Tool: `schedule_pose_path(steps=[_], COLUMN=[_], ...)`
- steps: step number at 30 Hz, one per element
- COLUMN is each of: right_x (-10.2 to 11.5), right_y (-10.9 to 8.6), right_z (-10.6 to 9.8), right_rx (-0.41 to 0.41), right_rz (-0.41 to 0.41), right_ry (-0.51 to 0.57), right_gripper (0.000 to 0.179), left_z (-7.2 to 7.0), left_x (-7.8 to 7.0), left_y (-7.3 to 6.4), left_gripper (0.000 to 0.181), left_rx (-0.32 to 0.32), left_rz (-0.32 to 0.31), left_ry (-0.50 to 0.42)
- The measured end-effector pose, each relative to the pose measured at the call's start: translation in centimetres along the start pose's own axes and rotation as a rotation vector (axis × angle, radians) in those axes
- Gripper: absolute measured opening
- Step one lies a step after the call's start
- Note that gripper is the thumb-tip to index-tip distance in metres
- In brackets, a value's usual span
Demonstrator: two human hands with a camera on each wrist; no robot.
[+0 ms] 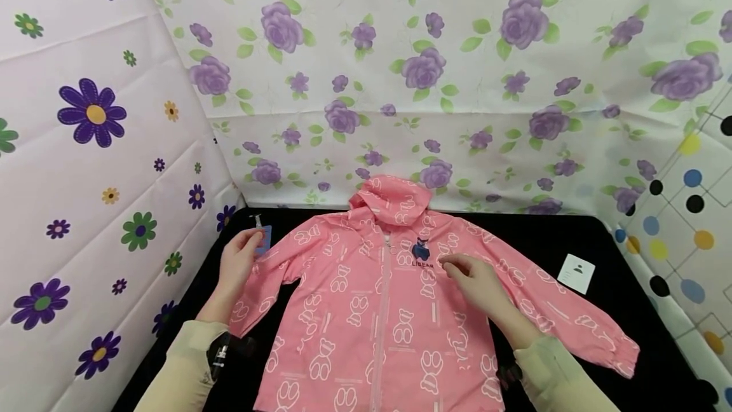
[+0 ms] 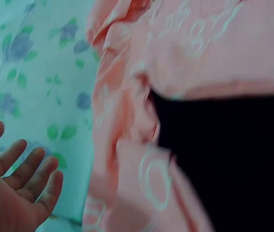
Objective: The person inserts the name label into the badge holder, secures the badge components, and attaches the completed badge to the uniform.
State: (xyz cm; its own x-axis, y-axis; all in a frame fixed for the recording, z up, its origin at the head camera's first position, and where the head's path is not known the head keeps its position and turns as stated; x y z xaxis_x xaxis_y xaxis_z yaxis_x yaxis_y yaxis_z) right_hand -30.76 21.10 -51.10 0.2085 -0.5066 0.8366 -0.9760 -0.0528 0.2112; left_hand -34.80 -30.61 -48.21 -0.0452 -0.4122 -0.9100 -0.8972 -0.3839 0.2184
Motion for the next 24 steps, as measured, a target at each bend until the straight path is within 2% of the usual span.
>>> schedule_pose_path(steps=[3,10,18,21,24], right_x=[0.2,0.2,-0.3,-0.3,0.0], right_y=[-0.2,-0.4,-0.4,-0.4,-0.5], right_z=[-0.2,-0.5,-0.3,0.0,0.3], right_rx=[-0.009,-0.006,0.001,0.005,0.008], right_rz=[-0.021,-0.022,-0.007,-0.006,-0.017], right_ry=[-0.04,-0.077,-0.038,-0.043,-0.048], right_gripper=[0.027,0.027,0.025,0.025,0.024], left_z=[-1.2,-2.5,-2.8,-2.7,-2.1], left_x=[0.9,2.6,4.6,5.2,5.7], left_y=[1.0,2.9,4.9,5.5,5.9], left_gripper=[0.036,0.038,0.057,0.064,0.073], left_rx=[-0.046,-0.069,-0.003,0.027,0.079], left_rz=[-0.023,-0.056,-0.107,-0.103,-0.08], left_ry=[0.062,0.13,0.299,0.414,0.565])
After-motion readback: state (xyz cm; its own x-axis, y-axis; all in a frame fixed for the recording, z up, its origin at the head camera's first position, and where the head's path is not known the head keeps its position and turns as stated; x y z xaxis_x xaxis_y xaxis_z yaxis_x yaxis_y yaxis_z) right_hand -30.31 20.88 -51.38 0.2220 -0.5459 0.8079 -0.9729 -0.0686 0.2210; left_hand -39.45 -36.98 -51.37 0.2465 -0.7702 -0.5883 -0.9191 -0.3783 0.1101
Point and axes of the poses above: each hand's wrist, its own y-axis towards the middle knuckle, its own z-axis out of the palm, x = y × z, the point moved 9 cm from there along y, towards the middle knuckle, and after that the axes turned 6 degrees about -x, right-handed, at the moved point
